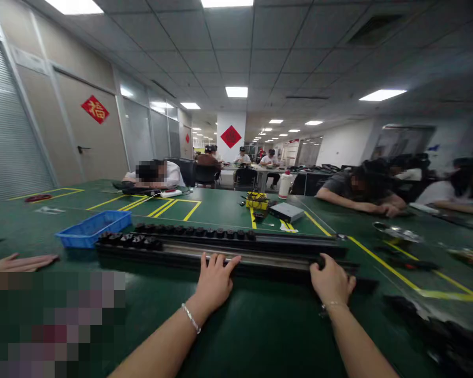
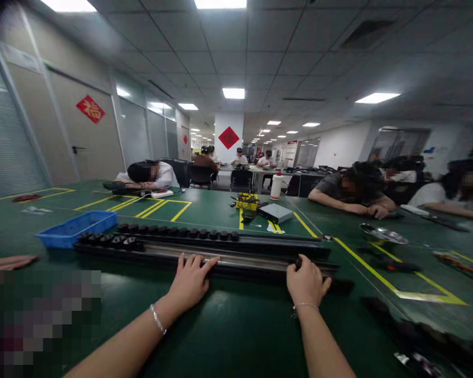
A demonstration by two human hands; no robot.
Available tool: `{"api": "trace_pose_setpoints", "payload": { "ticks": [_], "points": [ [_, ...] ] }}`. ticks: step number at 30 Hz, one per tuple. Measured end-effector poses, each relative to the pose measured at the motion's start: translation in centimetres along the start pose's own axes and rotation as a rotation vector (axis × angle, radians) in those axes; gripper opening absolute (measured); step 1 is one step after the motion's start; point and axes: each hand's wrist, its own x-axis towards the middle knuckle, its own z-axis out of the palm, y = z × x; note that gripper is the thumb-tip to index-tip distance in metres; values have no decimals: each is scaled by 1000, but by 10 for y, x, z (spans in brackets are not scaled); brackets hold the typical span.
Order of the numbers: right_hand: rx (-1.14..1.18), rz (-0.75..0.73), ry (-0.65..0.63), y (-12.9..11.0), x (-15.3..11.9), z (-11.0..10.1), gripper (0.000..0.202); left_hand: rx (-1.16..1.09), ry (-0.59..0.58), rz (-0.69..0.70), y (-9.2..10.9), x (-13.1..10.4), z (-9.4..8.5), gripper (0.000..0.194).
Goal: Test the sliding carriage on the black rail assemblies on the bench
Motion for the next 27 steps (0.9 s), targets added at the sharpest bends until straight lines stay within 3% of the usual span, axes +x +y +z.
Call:
{"api": "trace_pose_setpoints", "payload": {
  "ticks": [8, 27],
  "points": [
    [31, 68, 19, 15, 6, -6, 42, 13, -6, -3, 0, 1, -2, 62],
    [50, 89, -5, 13, 6, -9, 45, 23, 0, -3, -1, 1, -1, 62]
  ]
}}
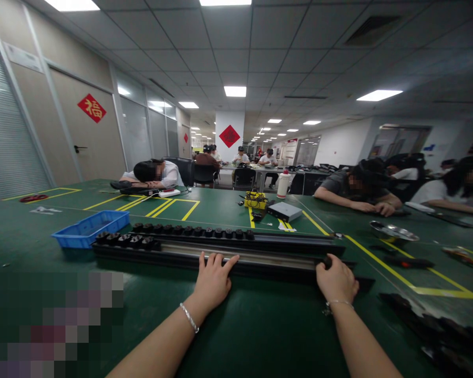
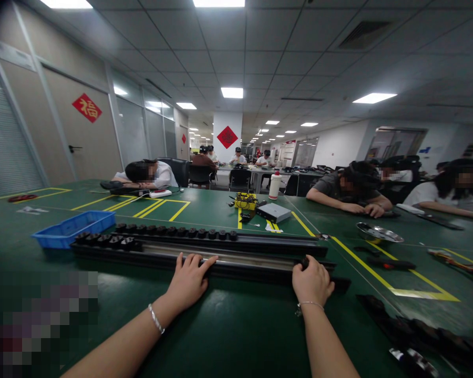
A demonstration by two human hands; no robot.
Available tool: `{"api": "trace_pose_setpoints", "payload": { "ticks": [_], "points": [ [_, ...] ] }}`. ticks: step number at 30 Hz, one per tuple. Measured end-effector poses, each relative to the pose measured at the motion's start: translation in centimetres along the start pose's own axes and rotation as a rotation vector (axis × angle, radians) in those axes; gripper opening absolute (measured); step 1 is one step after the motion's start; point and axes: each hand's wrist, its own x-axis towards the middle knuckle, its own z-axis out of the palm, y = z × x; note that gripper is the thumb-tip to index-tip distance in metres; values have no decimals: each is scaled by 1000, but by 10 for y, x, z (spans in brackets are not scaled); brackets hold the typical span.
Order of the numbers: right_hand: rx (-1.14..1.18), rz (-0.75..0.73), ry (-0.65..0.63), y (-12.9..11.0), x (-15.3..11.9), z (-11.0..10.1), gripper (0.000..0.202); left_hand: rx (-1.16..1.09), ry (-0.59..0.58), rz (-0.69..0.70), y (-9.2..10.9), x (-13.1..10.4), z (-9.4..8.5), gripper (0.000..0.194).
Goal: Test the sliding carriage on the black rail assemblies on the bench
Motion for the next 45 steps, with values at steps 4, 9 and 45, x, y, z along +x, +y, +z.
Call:
{"api": "trace_pose_setpoints", "payload": {
  "ticks": [4, 9, 45],
  "points": [
    [11, 4, -4, -2, -2, -4, 46, -6, 13, 7, -1, -1, 1, 62],
    [18, 1, -15, -3, -3, -10, 46, -9, 37, 13, -1, -1, 1, 62],
    [-48, 64, 7, 5, -6, 0, 41, -18, -6, 7, 0, 0, -1, 62]
  ]
}}
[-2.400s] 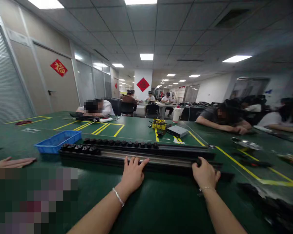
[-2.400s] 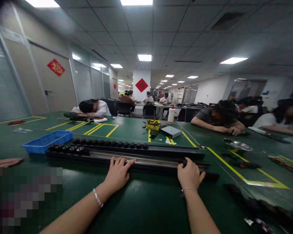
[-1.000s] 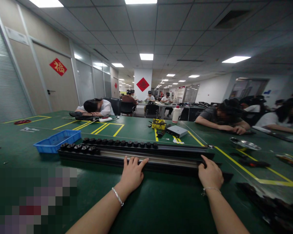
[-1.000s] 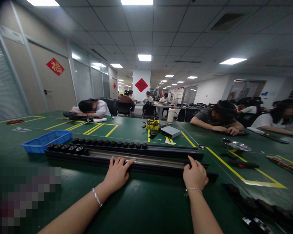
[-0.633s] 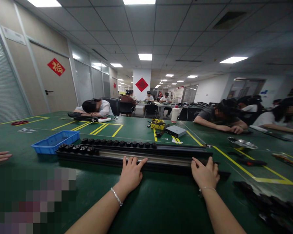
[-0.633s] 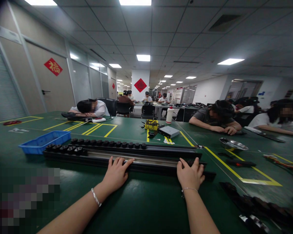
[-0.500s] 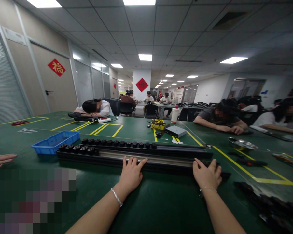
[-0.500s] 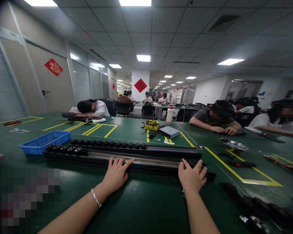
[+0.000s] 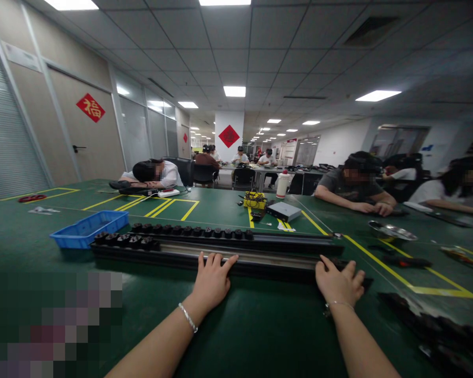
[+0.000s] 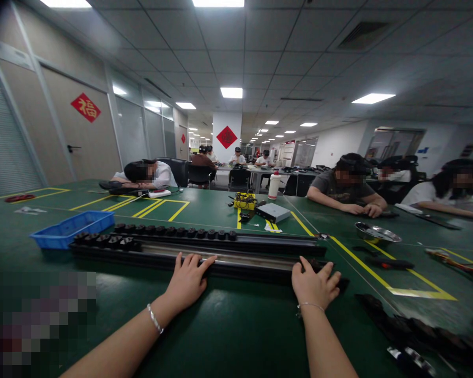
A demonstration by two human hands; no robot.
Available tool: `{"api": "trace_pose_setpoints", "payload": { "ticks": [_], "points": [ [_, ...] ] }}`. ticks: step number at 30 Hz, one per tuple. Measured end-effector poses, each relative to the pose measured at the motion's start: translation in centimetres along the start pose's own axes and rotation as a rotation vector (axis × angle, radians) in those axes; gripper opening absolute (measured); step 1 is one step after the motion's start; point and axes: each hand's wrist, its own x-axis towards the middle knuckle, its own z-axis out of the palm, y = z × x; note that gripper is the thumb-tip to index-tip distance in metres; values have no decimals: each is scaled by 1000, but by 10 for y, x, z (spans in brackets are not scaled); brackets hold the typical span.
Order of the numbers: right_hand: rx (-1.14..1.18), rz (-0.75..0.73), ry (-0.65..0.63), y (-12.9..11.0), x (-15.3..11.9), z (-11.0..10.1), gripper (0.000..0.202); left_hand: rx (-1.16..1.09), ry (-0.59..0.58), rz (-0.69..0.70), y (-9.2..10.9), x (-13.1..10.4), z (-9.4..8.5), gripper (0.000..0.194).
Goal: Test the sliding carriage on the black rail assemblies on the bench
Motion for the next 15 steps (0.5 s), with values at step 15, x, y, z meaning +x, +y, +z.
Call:
{"api": "trace_pose_setpoints", "payload": {
  "ticks": [15],
  "points": [
    [31, 52, 13, 12, 9, 2, 43, 15, -13, -15, 3, 0, -3, 61]
  ]
}}
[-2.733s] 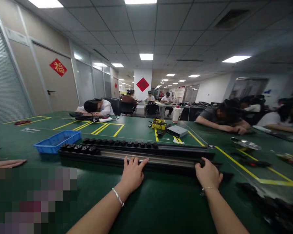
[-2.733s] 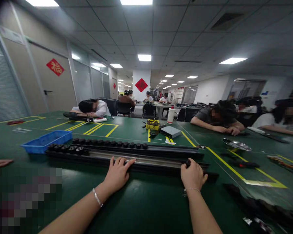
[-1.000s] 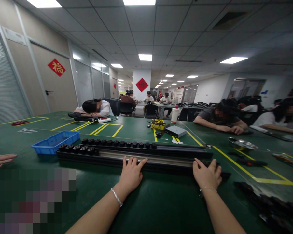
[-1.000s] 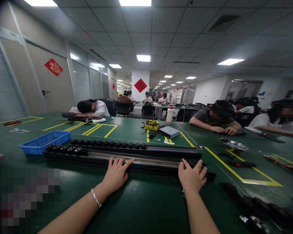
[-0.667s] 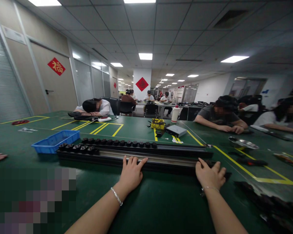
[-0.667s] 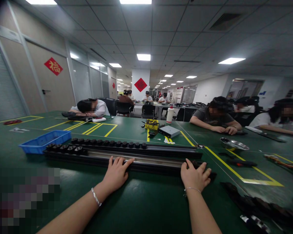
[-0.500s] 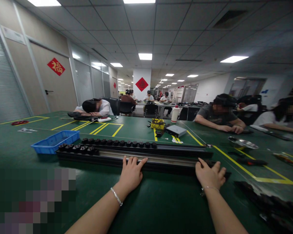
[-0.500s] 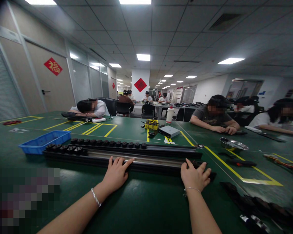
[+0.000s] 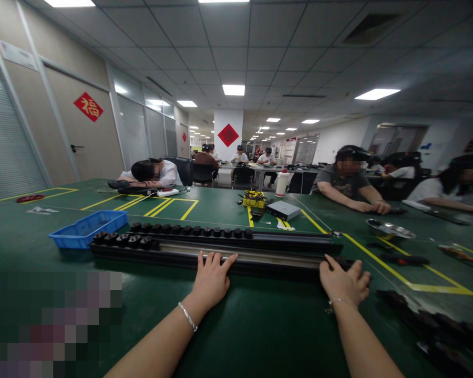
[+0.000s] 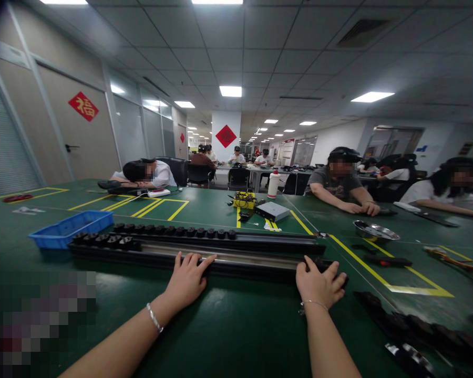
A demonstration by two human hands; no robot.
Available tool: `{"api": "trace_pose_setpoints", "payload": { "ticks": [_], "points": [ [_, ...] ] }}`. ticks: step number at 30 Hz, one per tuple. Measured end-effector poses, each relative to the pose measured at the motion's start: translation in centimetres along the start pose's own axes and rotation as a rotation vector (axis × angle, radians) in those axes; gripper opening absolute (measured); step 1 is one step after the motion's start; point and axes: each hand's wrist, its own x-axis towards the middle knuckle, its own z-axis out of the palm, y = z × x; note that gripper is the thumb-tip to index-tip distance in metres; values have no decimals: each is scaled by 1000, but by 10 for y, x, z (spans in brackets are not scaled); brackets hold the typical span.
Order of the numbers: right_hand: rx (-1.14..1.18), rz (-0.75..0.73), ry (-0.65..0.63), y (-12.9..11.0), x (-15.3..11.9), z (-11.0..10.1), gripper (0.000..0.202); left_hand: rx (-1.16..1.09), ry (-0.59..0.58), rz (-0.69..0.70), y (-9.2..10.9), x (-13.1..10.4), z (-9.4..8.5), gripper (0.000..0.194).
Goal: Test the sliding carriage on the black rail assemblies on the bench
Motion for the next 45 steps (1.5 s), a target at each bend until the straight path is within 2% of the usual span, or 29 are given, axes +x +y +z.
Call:
{"api": "trace_pose_setpoints", "payload": {
  "ticks": [9, 20, 35, 45],
  "points": [
    [44, 67, 27, 11, 8, 0, 43, 4, -18, -9, 1, 0, -1, 62],
    [137, 205, -117, 12, 15, -3, 53, -8, 6, 12, -1, 0, 1, 61],
    [152, 219, -95, 15, 18, -2, 57, 9, 20, 27, -3, 0, 5, 62],
    [152, 251, -192, 16, 24, -16, 60, -16, 37, 37, -6, 0, 7, 61]
  ]
}}
